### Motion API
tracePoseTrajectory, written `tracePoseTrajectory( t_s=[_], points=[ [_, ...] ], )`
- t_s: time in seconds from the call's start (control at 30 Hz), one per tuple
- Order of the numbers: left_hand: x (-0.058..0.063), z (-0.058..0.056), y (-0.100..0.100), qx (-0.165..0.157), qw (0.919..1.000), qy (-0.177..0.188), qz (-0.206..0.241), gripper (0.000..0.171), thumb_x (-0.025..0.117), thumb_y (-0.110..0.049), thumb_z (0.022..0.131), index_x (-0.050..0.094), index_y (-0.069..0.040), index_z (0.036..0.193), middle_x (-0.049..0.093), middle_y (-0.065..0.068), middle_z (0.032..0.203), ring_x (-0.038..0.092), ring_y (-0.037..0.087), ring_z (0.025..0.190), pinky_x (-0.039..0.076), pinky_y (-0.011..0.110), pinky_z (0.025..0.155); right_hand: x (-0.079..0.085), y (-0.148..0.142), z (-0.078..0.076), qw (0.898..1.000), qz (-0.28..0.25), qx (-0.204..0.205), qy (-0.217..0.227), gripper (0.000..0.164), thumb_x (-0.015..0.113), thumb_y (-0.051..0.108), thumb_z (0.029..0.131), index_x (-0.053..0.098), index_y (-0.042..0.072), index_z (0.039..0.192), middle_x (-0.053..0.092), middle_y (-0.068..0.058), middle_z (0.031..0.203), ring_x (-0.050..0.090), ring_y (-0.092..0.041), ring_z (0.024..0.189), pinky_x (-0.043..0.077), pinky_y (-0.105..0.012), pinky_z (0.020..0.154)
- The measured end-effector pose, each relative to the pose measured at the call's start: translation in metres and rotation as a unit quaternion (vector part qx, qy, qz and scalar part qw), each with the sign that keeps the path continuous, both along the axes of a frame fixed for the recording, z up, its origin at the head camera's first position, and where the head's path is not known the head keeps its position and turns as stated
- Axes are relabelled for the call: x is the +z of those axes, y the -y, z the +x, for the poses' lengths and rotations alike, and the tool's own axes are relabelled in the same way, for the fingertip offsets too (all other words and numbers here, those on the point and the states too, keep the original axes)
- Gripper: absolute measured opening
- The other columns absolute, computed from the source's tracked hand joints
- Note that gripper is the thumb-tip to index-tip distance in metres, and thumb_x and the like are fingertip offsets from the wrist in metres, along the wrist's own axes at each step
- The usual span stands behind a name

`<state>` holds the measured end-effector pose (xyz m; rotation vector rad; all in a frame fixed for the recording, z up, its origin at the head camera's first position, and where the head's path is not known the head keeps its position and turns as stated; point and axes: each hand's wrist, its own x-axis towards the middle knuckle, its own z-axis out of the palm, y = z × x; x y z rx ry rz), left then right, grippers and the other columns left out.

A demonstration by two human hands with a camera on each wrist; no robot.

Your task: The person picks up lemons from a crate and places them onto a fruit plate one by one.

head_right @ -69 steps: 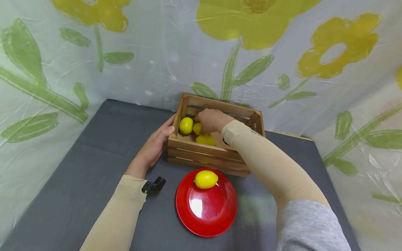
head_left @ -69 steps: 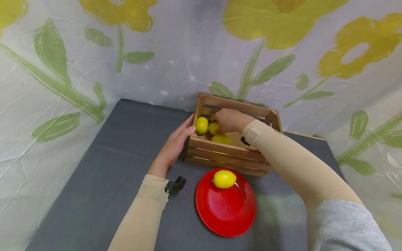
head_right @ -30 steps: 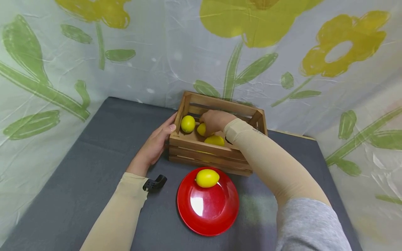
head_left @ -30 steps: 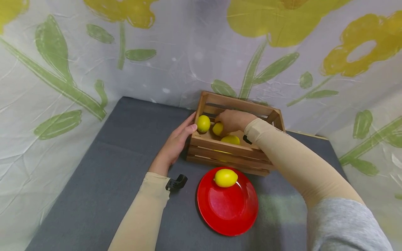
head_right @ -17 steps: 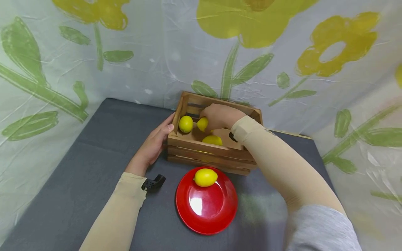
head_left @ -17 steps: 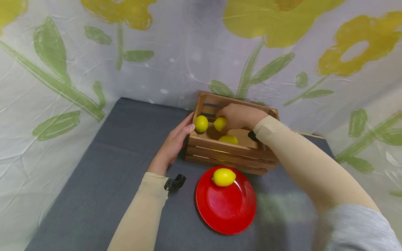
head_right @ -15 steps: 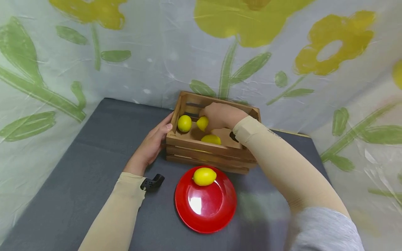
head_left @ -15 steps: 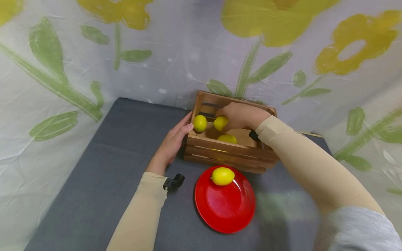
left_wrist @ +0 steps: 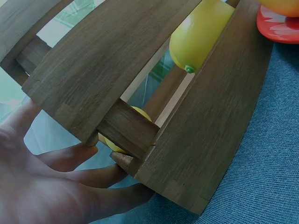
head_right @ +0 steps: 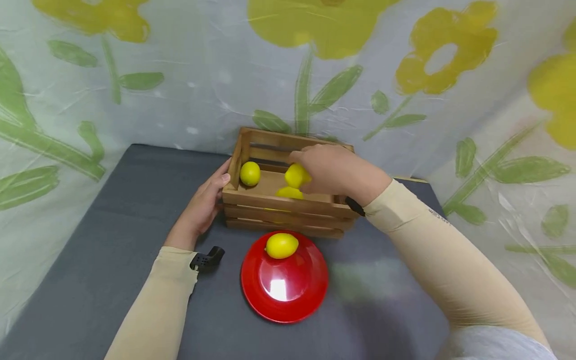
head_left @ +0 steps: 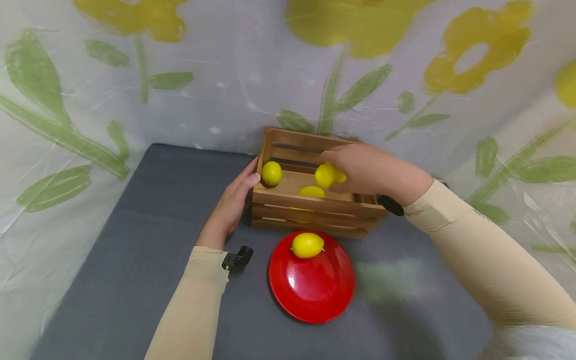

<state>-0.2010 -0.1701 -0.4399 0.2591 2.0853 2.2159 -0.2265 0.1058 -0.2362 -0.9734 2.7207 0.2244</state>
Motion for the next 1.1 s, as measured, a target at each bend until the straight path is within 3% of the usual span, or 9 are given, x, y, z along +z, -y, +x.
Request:
tracePoseTrajectory(
  t_s=[0.1,0.2,0.37,0.53,0.67,0.83,1.1],
  points=[
    [0.0,0.0,0.0,-0.001,1.0,0.003,0.001,0.058,0.048,-0.053,0.108,0.035,-0.054,0.165,0.024,-0.018,0.178,0.018,0.02,0.167,0.01,0.076,0.129,0.008,-0.01,0.02,1.0,-0.015,-0.004,-0.011,0.057,0.085,0.029,0.092,0.065,0.017,0.145,0.07,-0.004,0.137,0.065,-0.028,0.122,0.053,-0.051,0.107],
    [0.001,-0.001,0.003,-0.002,1.0,0.006,-0.001,0.057,0.048,-0.054,0.108,0.035,-0.055,0.164,0.023,-0.017,0.178,0.019,0.022,0.167,0.011,0.08,0.126,0.011,-0.016,0.038,0.999,-0.027,-0.003,-0.024,0.052,0.085,0.03,0.093,0.067,0.02,0.141,0.071,-0.002,0.132,0.065,-0.025,0.115,0.057,-0.049,0.096],
    [0.0,-0.003,0.008,-0.001,0.9998,0.018,-0.005,0.057,0.048,-0.056,0.108,0.035,-0.058,0.163,0.023,-0.017,0.179,0.019,0.025,0.167,0.014,0.083,0.123,0.005,-0.027,0.063,0.998,-0.04,0.006,-0.041,0.055,0.088,0.025,0.091,0.068,0.021,0.142,0.072,-0.002,0.127,0.067,-0.023,0.106,0.06,-0.047,0.087],
    [0.0,-0.005,0.014,-0.004,0.9997,0.026,-0.004,0.057,0.047,-0.057,0.108,0.034,-0.058,0.163,0.021,-0.016,0.18,0.017,0.027,0.168,0.015,0.085,0.122,-0.013,-0.033,0.082,0.996,-0.046,0.042,-0.068,0.059,0.093,0.023,0.085,0.069,0.017,0.139,0.07,-0.002,0.111,0.065,-0.021,0.096,0.061,-0.041,0.085],
    [-0.001,-0.006,0.017,-0.005,0.9995,0.03,-0.001,0.057,0.047,-0.058,0.108,0.033,-0.059,0.163,0.02,-0.015,0.18,0.018,0.031,0.168,0.016,0.084,0.122,-0.03,-0.037,0.091,0.994,-0.051,0.055,-0.076,0.057,0.096,0.025,0.083,0.072,0.016,0.133,0.072,-0.003,0.115,0.069,-0.022,0.102,0.063,-0.041,0.086],
    [0.0,-0.006,0.017,-0.008,0.9996,0.026,0.006,0.058,0.047,-0.056,0.108,0.033,-0.058,0.164,0.022,-0.013,0.18,0.022,0.033,0.166,0.016,0.084,0.122,-0.054,-0.039,0.098,0.997,-0.048,0.041,-0.046,0.057,0.095,0.026,0.083,0.072,0.017,0.134,0.073,-0.002,0.121,0.069,-0.023,0.109,0.063,-0.043,0.09],
    [0.0,-0.006,0.015,-0.014,0.9996,0.019,0.015,0.057,0.047,-0.055,0.109,0.033,-0.056,0.164,0.023,-0.014,0.18,0.021,0.03,0.167,0.017,0.084,0.122,-0.095,-0.041,0.104,1.0,-0.024,0.019,-0.005,0.057,0.095,0.028,0.082,0.073,0.014,0.133,0.074,-0.004,0.12,0.068,-0.024,0.107,0.062,-0.042,0.093]
  ],
)
